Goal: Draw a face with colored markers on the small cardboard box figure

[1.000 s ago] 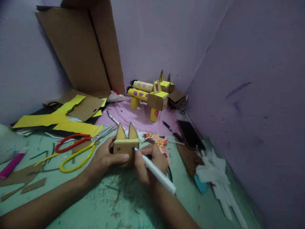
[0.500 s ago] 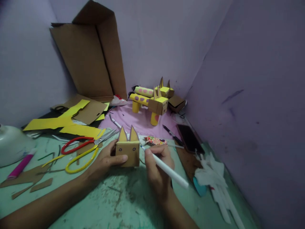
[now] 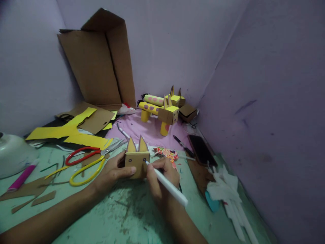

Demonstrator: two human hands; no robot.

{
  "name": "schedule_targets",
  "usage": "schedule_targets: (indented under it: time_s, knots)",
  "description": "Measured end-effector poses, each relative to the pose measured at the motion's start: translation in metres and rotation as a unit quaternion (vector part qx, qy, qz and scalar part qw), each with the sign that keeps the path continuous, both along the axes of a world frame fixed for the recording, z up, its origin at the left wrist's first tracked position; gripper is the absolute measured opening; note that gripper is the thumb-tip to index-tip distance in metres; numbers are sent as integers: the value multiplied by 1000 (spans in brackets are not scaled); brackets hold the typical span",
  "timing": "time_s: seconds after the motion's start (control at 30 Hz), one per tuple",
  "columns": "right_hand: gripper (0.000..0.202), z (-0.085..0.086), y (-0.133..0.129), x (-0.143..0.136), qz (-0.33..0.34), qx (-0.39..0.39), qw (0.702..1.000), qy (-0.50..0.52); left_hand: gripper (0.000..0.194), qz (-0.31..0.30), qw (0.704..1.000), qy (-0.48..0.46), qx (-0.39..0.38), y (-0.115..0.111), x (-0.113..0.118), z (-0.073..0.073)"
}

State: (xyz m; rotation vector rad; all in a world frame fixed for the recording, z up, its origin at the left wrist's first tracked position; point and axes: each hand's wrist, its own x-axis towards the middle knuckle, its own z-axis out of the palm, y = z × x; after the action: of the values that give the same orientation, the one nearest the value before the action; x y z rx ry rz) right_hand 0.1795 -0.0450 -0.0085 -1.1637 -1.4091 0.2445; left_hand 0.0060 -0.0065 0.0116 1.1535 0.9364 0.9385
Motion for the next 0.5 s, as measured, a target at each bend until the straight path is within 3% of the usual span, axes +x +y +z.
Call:
schedule_targets:
  time_s: [0.5]
  knots:
    - [18, 2, 1, -1, 16, -21, 1000, 6, 64, -4, 1000, 14, 18, 0, 0, 1]
